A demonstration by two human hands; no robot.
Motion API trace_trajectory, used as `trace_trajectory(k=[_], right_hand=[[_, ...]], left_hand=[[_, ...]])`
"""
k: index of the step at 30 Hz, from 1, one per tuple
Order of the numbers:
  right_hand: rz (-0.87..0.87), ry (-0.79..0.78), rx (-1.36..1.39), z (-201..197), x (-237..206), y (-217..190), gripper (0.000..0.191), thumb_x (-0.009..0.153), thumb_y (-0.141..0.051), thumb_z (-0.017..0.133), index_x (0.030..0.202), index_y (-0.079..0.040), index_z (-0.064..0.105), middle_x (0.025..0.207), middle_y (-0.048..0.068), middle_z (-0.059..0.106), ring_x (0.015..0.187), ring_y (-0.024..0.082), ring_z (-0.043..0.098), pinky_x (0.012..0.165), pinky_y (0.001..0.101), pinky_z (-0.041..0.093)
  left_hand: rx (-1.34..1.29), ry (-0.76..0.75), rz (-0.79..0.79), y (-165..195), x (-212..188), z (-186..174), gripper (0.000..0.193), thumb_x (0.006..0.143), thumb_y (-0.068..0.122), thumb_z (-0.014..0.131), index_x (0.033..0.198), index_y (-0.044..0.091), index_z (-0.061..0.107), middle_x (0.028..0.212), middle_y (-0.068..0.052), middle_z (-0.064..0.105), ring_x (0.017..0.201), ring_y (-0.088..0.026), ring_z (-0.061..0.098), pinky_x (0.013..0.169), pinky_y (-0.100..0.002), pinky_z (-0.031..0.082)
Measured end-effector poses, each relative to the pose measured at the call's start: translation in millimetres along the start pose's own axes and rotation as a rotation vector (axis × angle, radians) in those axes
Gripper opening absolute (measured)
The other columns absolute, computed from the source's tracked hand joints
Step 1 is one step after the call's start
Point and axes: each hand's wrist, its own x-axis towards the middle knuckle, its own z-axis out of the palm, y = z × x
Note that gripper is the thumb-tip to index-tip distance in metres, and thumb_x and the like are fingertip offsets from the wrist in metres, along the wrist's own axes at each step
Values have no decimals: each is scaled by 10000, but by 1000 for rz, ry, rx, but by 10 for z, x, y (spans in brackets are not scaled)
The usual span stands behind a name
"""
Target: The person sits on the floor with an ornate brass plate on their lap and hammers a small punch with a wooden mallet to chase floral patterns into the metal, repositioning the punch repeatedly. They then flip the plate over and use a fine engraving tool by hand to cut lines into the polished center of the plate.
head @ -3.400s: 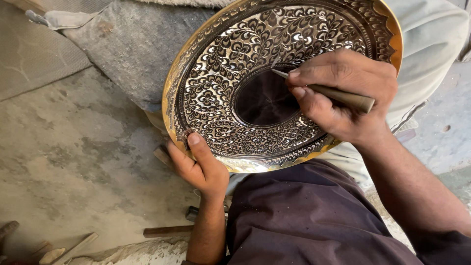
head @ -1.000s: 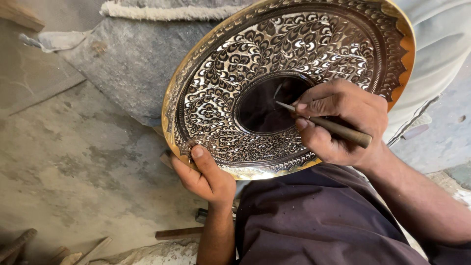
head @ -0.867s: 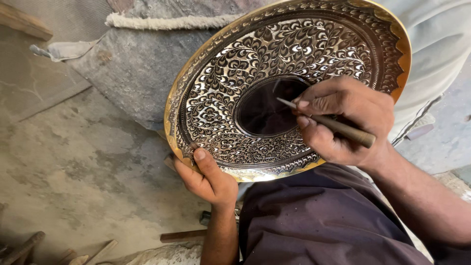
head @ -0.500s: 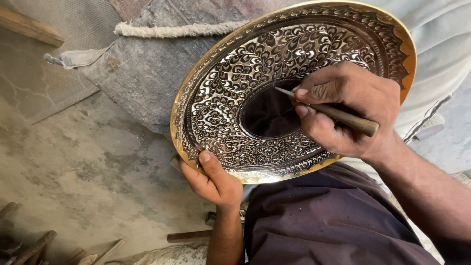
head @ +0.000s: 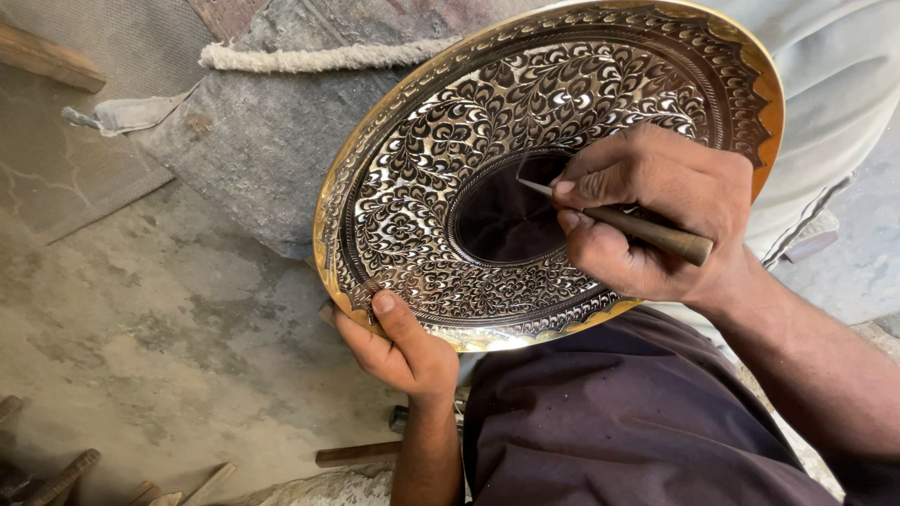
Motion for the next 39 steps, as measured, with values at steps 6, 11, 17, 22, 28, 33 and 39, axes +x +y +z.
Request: trace_trajectory(k=[6, 11, 17, 22, 28, 33, 39], right_hand=[[-22, -8, -9, 8, -26, 22, 75, 782, 36, 685, 856, 25, 684, 841, 125, 713, 706, 169, 706, 604, 281, 565], [-20, -30, -17, -7, -45, 20, 84, 751, 40, 676, 833, 33, 692, 833, 127, 715, 697, 175, 717, 595, 277, 574], [-33, -51, 30, -10, -28, 36, 67, 734, 32, 664, 799, 30, 683, 815, 133, 708, 701, 182, 723, 598, 277, 581], [2, 25, 64, 23, -126, 7, 59, 795, 9, 681, 839, 24, 646, 842, 145, 700, 717, 196, 726, 619, 280, 585], [40, 73, 81, 123, -306, 53, 83, 830, 9, 698, 856, 25, 621, 873, 163, 698, 721, 180, 714, 629, 285, 575], [18, 54, 63, 127, -323, 115, 73, 842, 17, 706, 878, 26, 644, 882, 157, 704, 740, 177, 715, 618, 277, 578], [-7, 24, 7, 103, -286, 68, 72, 768, 57, 690, 824, 23, 660, 831, 137, 701, 716, 194, 702, 616, 298, 561]], left_hand=[[2, 1, 4, 10, 6, 11, 271, 1143, 107, 457, 1319, -95, 494, 1063, -76, 637, 847, -88, 579, 668, -209, 467], [2, 3, 11, 24, -3, 34, 271, 1150, 115, 462, 1321, -93, 490, 1092, -81, 641, 847, -92, 593, 699, -220, 482], [8, 14, 4, 18, -10, 45, 265, 1149, 120, 470, 1305, -91, 499, 1075, -81, 642, 834, -89, 584, 698, -221, 475], [21, 16, 0, 12, -20, 43, 253, 1145, 125, 482, 1285, -84, 508, 1048, -75, 643, 806, -85, 576, 680, -215, 464], [30, 30, 0, -11, -22, 51, 256, 1152, 118, 482, 1299, -89, 508, 1075, -86, 641, 834, -92, 579, 704, -223, 472], [-36, -2, 12, -16, -24, 53, 316, 1151, 102, 459, 1388, -108, 449, 1178, -116, 640, 922, -117, 611, 763, -234, 510], [-17, -2, 6, -14, -33, 53, 321, 1155, 87, 457, 1401, -118, 440, 1203, -135, 639, 954, -129, 619, 801, -243, 522]])
